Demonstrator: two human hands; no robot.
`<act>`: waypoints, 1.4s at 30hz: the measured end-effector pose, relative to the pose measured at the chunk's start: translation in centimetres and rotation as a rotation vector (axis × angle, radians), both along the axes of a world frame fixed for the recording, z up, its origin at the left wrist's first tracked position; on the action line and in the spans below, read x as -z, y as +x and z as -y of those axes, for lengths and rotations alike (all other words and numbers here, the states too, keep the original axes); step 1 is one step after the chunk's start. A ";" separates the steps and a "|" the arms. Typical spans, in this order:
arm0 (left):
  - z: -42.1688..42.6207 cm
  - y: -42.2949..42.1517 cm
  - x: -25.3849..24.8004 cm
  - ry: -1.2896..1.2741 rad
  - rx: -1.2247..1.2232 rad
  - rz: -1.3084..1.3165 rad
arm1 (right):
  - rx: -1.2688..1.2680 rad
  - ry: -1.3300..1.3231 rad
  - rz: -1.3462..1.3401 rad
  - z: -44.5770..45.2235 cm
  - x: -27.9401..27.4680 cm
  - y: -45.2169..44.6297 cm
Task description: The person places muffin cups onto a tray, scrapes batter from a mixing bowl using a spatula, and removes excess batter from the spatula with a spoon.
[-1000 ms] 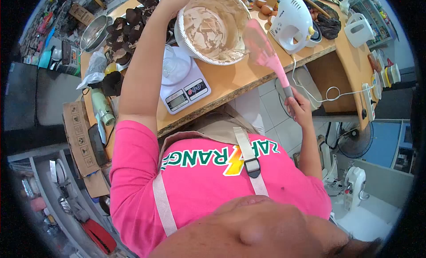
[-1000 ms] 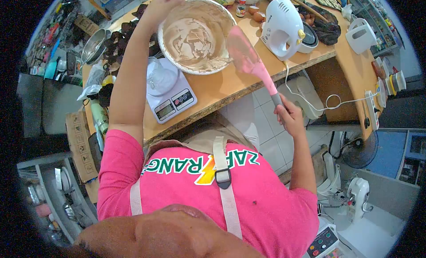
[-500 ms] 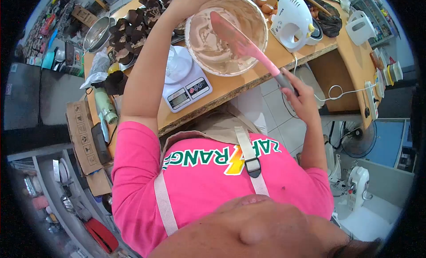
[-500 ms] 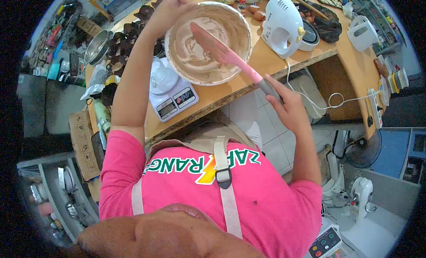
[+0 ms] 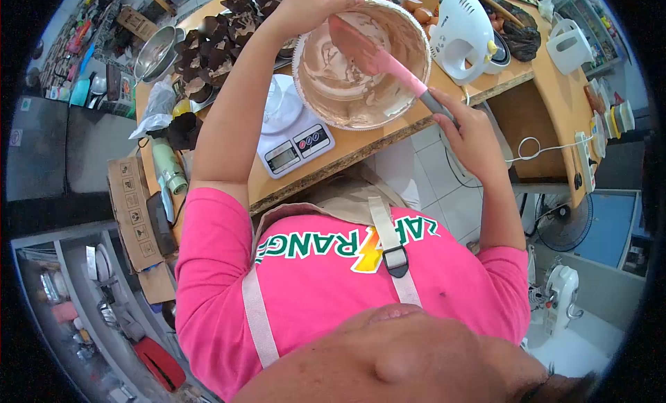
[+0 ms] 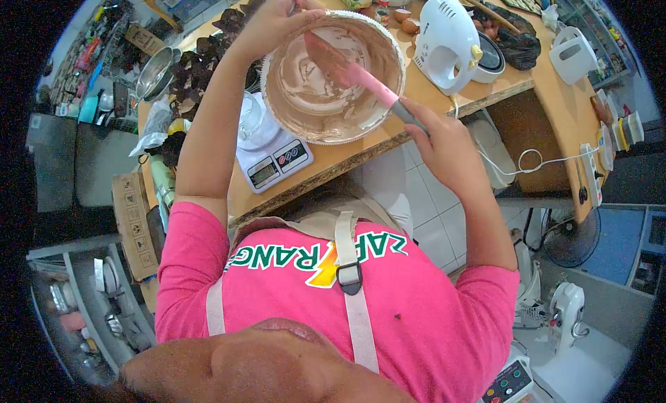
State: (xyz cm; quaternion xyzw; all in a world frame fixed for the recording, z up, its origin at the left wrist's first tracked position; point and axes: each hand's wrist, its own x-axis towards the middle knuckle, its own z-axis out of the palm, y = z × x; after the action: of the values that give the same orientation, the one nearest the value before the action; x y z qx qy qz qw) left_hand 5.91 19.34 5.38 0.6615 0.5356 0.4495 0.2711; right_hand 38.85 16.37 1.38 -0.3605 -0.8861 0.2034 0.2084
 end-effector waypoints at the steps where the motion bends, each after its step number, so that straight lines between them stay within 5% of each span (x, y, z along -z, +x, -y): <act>1: 0.2 0.2 -0.1 -0.006 -0.016 -0.029 | -0.016 -0.016 -0.021 0.1 0.0 -0.1; 12: 0.8 1.5 -0.5 0.035 0.029 0.017 | -0.080 -0.122 0.019 1.1 -1.7 -0.7; 14: 0.9 1.5 -0.8 0.055 -0.094 -0.193 | -0.103 -0.093 0.012 1.1 -1.8 -0.3; 23: 2.2 2.3 -1.1 0.066 -0.208 -0.257 | 0.016 -0.233 0.062 0.9 -3.0 0.9; 26: 2.2 2.5 -1.1 0.083 -0.094 -0.101 | 0.009 -0.202 0.182 1.1 -3.8 0.2; 29: 1.8 1.8 -0.8 0.098 -0.054 -0.174 | -0.112 -0.099 0.099 1.1 -3.8 -0.4; 42: 0.7 1.0 -0.4 0.016 0.172 0.043 | -0.193 0.405 0.499 1.0 -6.9 -1.9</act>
State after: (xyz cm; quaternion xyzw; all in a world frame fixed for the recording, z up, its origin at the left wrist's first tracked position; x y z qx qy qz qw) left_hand 6.95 18.67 5.80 0.6975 0.4672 0.4428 0.3150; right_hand 36.92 15.39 8.30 -0.2649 -0.9623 -0.0526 0.0321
